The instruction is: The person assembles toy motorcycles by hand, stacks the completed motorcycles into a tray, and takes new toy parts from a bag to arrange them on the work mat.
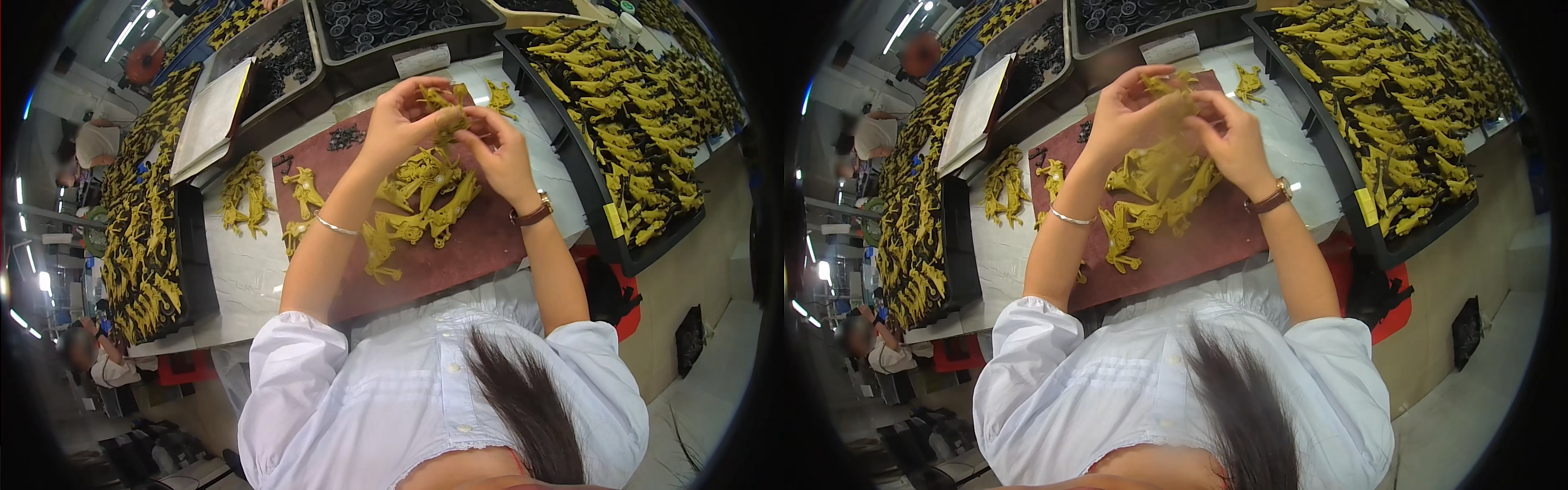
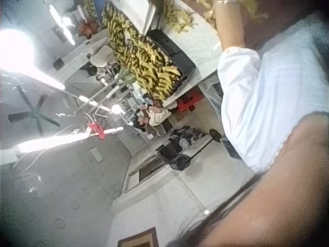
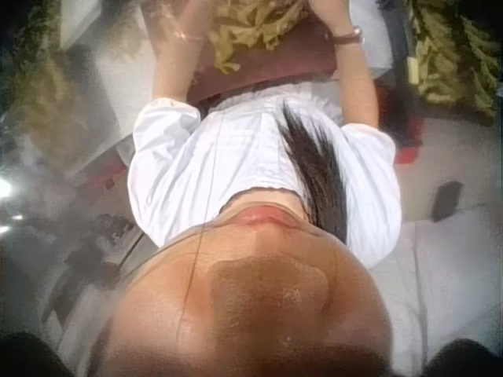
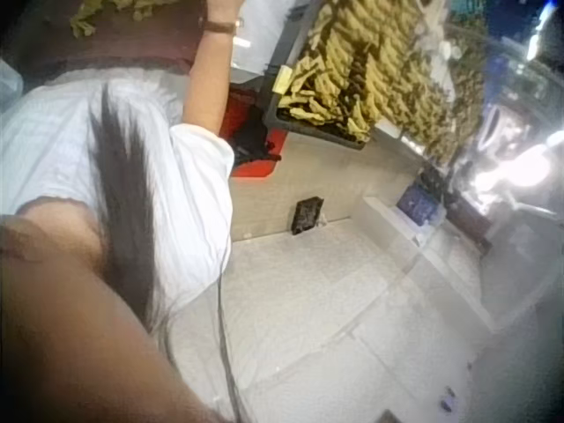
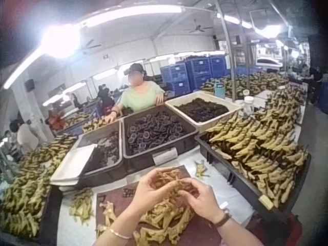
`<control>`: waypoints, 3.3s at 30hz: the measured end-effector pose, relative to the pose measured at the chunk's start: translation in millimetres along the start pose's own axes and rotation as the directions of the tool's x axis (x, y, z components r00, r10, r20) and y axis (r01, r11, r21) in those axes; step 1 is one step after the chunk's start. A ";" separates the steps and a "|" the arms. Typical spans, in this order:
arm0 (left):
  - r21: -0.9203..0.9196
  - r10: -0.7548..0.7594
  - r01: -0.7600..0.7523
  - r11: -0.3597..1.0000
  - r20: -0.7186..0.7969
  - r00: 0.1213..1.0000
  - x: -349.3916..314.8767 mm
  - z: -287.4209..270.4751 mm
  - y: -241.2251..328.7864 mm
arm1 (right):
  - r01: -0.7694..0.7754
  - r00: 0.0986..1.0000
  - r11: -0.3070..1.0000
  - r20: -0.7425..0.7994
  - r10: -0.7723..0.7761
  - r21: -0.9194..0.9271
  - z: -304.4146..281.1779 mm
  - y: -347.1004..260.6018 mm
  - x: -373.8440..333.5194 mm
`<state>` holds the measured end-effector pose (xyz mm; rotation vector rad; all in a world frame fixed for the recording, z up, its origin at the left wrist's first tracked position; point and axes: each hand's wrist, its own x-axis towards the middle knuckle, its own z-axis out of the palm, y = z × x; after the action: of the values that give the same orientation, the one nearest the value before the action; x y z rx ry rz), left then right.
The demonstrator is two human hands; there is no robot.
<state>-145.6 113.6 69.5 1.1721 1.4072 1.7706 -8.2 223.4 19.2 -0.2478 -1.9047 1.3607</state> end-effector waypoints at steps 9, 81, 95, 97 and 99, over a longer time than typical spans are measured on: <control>0.737 -0.215 0.011 0.675 0.183 0.959 -39.3 -19.8 -18.5 | -0.345 0.934 0.723 -0.291 0.205 -0.599 -72.5 50.4 -26.7; 0.888 -0.169 -0.321 0.331 0.390 0.905 4.1 -50.0 -58.4 | -0.476 0.766 0.879 0.501 0.403 0.020 -33.7 22.5 -25.0; 0.940 -0.223 -0.102 0.327 0.182 0.958 -42.1 -30.6 -21.2 | -0.336 0.721 0.942 0.638 0.268 -0.017 -30.8 19.2 -11.6; 0.924 -0.183 -0.127 0.360 0.203 0.962 -54.8 -32.0 -23.2 | -0.378 0.679 0.925 0.685 0.265 0.018 -31.1 19.5 -11.5; 0.919 -0.143 -0.128 0.373 0.194 0.971 -65.5 -32.8 -18.9 | -0.393 0.637 0.920 0.722 0.271 0.001 -34.3 16.9 -7.5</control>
<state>-147.5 48.2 31.5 1.8239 2.3348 0.5883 15.7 251.0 5.7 0.0330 -2.4396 2.0792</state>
